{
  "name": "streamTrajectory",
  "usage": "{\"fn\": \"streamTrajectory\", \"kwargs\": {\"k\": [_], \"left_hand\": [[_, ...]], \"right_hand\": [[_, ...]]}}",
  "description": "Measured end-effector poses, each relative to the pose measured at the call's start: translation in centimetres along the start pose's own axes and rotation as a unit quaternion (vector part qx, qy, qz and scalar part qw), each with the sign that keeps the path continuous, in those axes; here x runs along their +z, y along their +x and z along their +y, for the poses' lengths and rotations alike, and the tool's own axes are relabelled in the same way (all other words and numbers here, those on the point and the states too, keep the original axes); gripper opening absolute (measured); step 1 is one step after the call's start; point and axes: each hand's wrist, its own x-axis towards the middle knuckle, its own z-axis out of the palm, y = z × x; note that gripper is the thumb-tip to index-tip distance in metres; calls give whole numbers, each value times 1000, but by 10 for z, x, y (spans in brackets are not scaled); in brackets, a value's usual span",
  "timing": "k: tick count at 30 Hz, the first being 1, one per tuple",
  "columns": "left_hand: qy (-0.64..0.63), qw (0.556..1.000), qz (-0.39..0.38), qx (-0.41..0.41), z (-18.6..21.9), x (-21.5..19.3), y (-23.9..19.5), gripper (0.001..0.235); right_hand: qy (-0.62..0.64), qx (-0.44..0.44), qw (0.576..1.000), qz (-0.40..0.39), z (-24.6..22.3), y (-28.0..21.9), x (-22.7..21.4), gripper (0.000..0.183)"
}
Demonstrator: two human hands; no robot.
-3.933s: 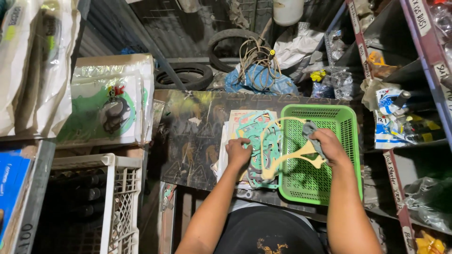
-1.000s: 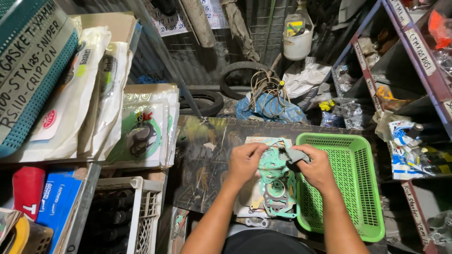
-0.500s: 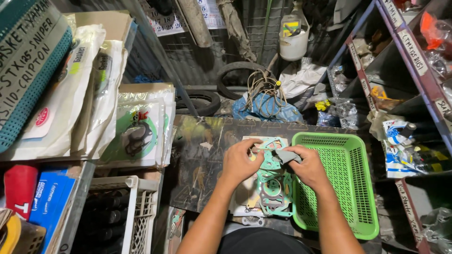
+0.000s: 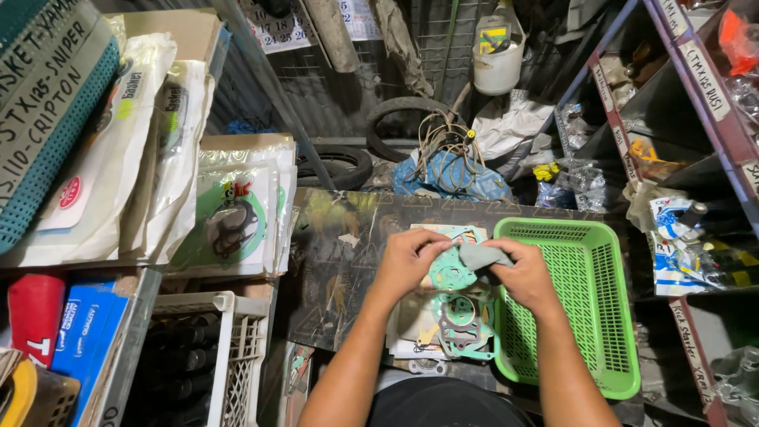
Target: Cleaning and wiping down various motorcycle gaskets with a rag.
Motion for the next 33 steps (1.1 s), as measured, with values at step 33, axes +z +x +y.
{"fn": "streamTrajectory", "kwargs": {"k": [33], "left_hand": [[178,976,77,97,8,15,17,7]], "right_hand": [[-126,-172,976,35,-50,22,-4,45]]}}
